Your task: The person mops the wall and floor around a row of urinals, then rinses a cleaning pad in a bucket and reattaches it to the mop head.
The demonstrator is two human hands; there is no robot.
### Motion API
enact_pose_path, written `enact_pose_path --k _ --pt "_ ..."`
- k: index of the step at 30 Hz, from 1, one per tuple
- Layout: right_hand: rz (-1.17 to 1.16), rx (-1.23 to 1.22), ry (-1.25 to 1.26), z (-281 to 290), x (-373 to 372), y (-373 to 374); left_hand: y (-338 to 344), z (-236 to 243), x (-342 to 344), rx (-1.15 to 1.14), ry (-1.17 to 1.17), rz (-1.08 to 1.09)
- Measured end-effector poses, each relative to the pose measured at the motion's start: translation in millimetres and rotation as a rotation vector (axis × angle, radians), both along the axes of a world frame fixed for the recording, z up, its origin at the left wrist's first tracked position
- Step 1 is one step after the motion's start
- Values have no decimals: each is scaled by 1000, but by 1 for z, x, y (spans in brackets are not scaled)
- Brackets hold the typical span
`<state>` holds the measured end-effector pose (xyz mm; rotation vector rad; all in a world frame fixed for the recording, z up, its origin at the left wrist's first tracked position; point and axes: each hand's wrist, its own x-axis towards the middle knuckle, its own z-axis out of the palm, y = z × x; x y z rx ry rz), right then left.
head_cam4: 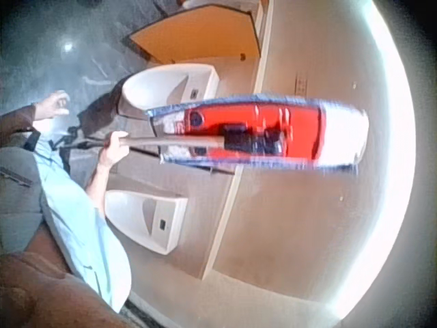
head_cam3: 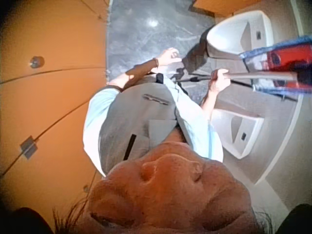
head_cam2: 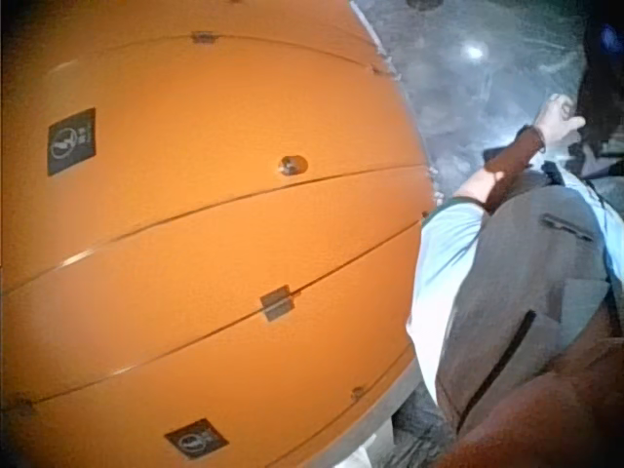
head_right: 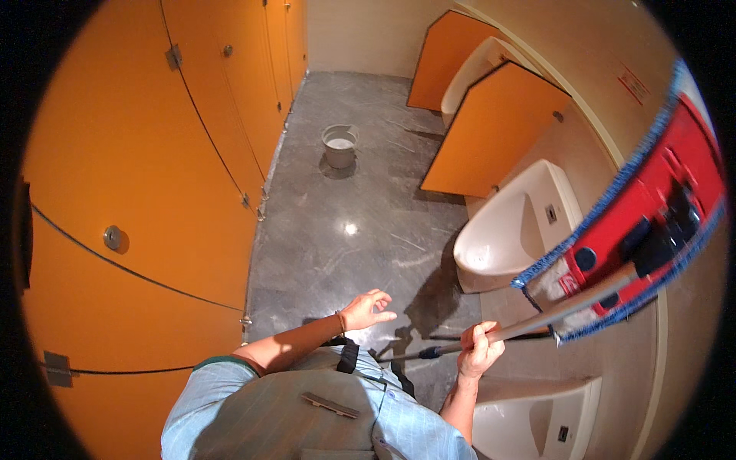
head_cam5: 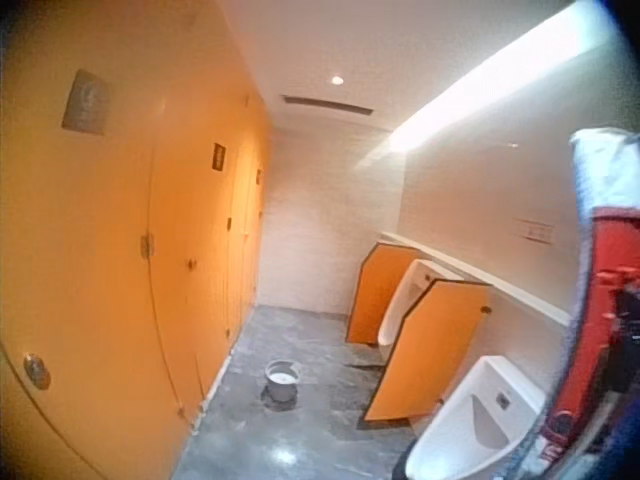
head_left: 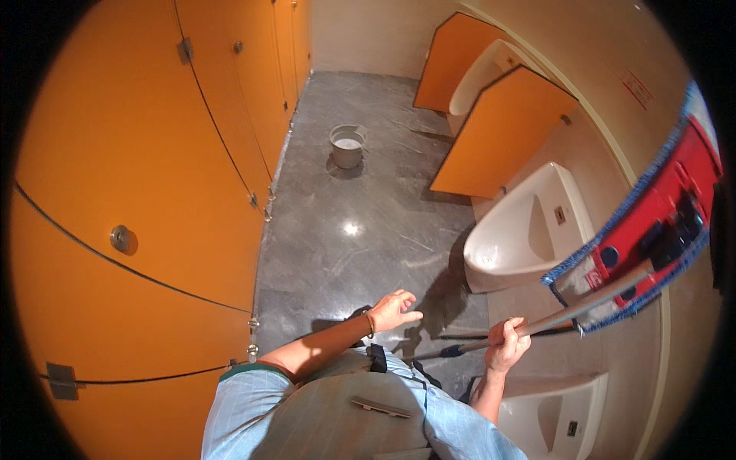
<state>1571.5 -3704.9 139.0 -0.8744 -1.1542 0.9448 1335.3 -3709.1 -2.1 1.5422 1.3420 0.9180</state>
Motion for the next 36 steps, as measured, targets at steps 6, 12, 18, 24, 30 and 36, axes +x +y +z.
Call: enact_pose_path --k 6,12,18,24,30,36 --pt "-149 -85 -153 -19 -104 136 129 53 -121 40 -184 311" --pt "74 -233 -164 -57 -106 256 249 109 -129 178 -342 416" --pt "198 -337 -202 -98 -215 371 398 134 -234 244 -363 491" --pt "201 -371 -364 -116 -221 509 578 123 -224 129 -309 505" --pt "259 -348 -451 -98 -279 618 718 145 -339 262 -323 779" --pt "270 -353 -520 -124 -407 696 847 186 -510 173 -418 773"
